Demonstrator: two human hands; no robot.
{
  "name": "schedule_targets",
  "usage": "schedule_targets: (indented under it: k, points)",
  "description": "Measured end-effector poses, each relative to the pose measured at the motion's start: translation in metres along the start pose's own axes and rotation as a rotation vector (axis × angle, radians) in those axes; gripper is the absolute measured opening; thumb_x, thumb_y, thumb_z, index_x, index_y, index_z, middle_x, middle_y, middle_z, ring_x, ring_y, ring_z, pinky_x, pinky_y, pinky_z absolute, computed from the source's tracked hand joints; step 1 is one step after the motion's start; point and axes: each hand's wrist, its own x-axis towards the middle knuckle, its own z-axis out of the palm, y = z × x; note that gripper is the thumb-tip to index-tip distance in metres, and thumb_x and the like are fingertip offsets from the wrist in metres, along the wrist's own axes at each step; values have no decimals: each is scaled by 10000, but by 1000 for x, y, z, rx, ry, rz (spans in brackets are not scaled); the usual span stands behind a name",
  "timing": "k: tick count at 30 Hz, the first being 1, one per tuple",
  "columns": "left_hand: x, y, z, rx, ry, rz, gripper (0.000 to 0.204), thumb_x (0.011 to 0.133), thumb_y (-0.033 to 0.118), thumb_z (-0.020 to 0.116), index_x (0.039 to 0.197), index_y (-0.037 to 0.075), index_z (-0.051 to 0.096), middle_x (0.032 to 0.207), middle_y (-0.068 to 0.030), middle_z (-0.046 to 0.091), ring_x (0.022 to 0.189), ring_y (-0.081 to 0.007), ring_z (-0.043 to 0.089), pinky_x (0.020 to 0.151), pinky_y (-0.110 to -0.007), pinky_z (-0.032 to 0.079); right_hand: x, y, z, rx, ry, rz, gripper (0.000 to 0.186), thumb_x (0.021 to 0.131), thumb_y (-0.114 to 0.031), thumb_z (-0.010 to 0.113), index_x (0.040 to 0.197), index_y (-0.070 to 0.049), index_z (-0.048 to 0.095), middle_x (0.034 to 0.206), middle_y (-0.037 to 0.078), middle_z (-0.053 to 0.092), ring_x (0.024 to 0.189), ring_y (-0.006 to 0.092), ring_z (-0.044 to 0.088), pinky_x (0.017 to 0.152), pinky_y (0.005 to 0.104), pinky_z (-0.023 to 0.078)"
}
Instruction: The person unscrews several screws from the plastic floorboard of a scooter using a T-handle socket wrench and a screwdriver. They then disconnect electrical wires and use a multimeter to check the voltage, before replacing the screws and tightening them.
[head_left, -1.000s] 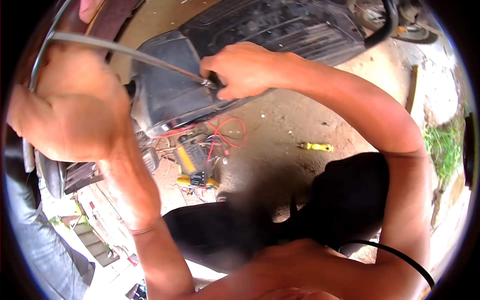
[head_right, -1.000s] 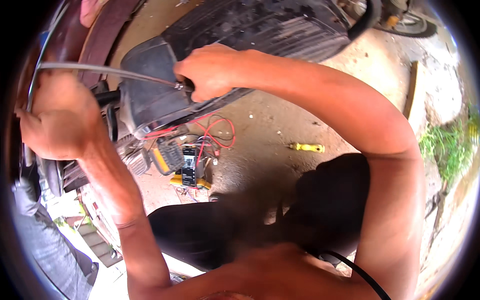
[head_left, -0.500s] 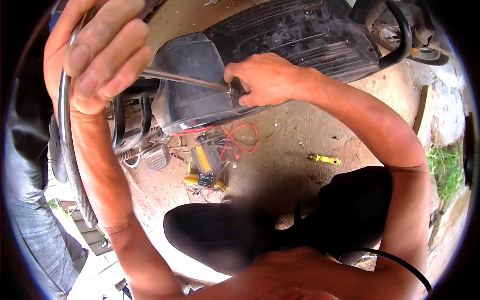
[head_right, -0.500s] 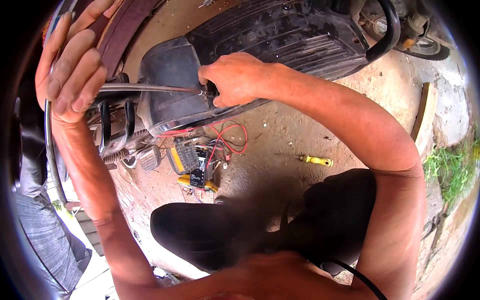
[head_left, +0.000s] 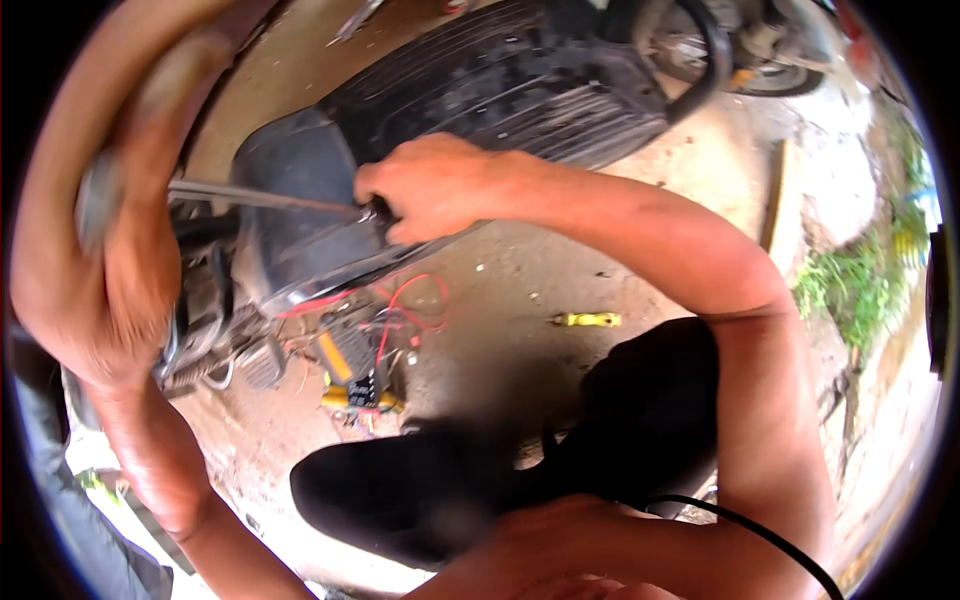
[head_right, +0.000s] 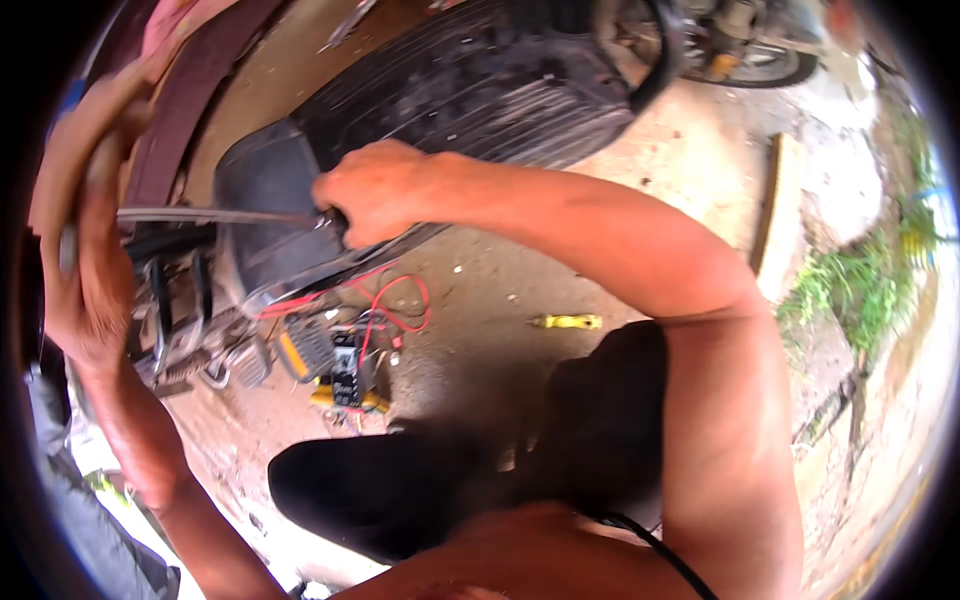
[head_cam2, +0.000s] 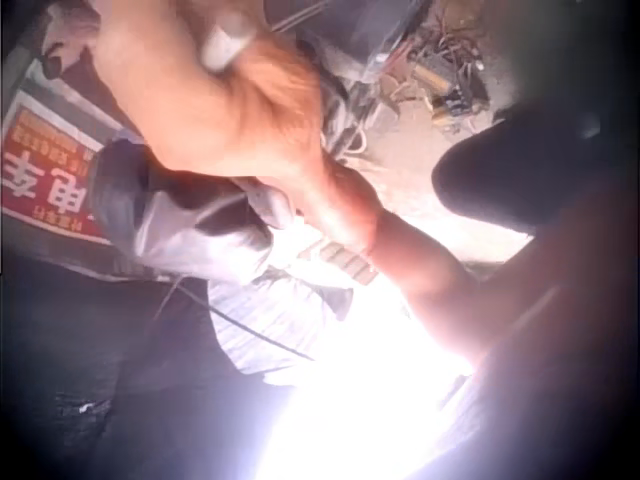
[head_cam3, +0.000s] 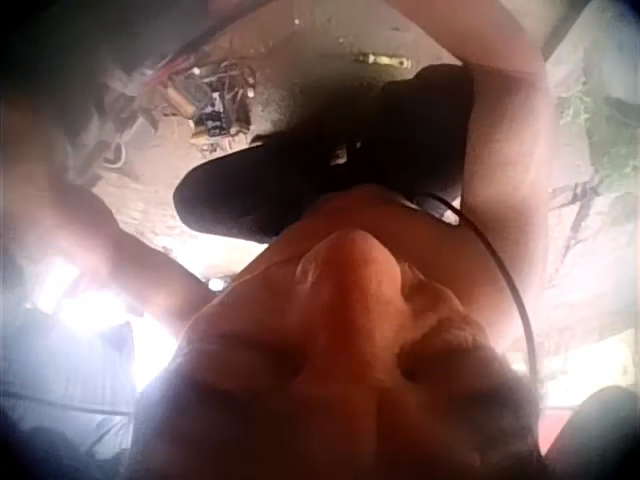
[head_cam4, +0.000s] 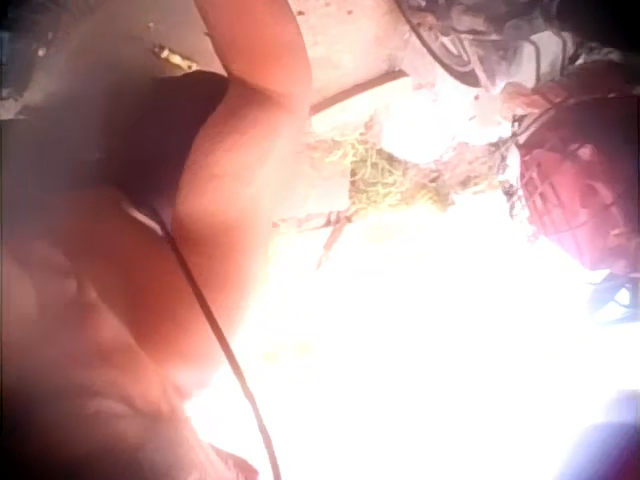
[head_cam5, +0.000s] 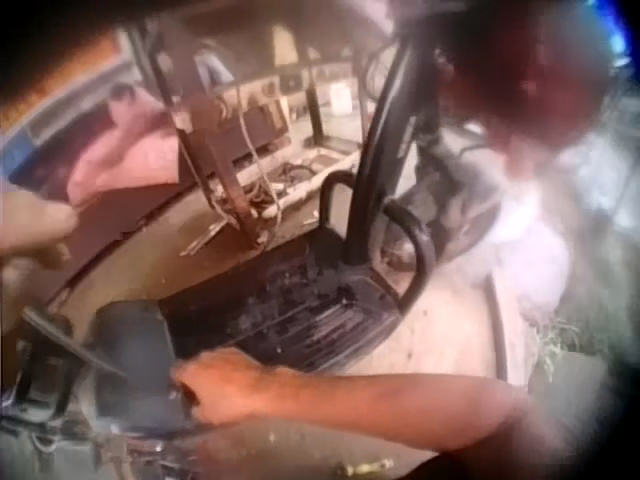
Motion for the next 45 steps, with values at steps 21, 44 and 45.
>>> schedule_targets:
  k: [21,44,45]
  points:
    - [-11,-49,1,-1753,-34,-505,410,1139,398,311,1213,9,416,533,11,469,362,-147,413,462,-269,440,-4,7,5,29,57,-14,488,730,-213,749,1185,-47,697,1010,193,754,970,390,723,849,506,561]
    - [-29,-29,47,-601,679,25,480,1120,317,390,1253,-86,614,1540,-300,449,1402,-409,480,1230,-526,325,3,-1,0,29,33,-22,522,746,-230,770,1218,-33,668,1001,194,748,989,385,716,863,503,550]
    - [-29,-30,52,-1010,700,70,463,1118,306,393,1227,-89,607,1588,-319,374,1451,-445,417,1252,-543,299,0,1,1,31,36,-11,519,747,-230,771,1217,-34,668,999,195,747,990,386,716,863,504,549]
